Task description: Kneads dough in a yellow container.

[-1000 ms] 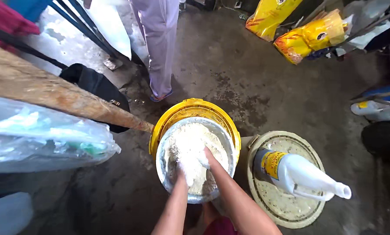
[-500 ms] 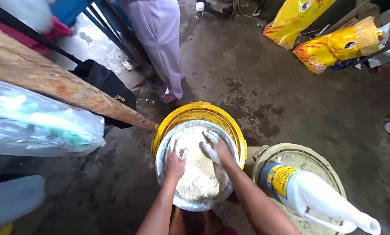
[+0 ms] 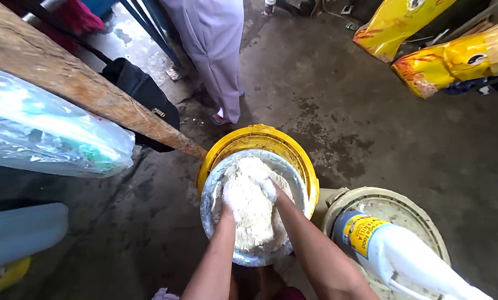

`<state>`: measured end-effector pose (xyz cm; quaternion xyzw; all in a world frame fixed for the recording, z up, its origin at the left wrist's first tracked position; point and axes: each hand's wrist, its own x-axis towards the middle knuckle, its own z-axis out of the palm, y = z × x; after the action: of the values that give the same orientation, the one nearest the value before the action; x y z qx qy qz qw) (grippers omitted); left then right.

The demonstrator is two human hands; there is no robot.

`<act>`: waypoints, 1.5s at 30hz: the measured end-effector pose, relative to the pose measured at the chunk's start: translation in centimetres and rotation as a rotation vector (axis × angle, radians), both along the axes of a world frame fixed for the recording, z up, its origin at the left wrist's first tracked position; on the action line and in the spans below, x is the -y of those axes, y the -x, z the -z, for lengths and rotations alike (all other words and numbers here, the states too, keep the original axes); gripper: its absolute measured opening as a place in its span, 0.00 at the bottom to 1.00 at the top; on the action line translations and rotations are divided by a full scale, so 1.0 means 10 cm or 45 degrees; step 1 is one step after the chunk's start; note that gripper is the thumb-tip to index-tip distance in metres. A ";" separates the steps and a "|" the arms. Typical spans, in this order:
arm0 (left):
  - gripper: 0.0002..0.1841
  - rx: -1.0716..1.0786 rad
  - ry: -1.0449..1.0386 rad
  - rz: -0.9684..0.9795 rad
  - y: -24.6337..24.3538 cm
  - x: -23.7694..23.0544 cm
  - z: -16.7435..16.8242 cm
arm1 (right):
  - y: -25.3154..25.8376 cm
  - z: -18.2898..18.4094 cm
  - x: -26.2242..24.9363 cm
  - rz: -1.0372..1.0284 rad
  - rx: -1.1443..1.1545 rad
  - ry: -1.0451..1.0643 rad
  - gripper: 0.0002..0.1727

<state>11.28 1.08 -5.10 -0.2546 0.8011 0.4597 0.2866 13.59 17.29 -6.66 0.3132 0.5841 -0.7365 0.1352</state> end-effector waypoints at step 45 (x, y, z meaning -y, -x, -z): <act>0.29 0.178 -0.206 0.704 0.51 -0.11 -0.43 | -0.03 -0.76 0.63 0.198 0.368 -0.535 0.26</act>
<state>6.20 2.19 -0.81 -0.0339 0.7791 0.4079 0.4748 13.89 10.95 0.93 0.4803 0.6729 -0.5550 0.0921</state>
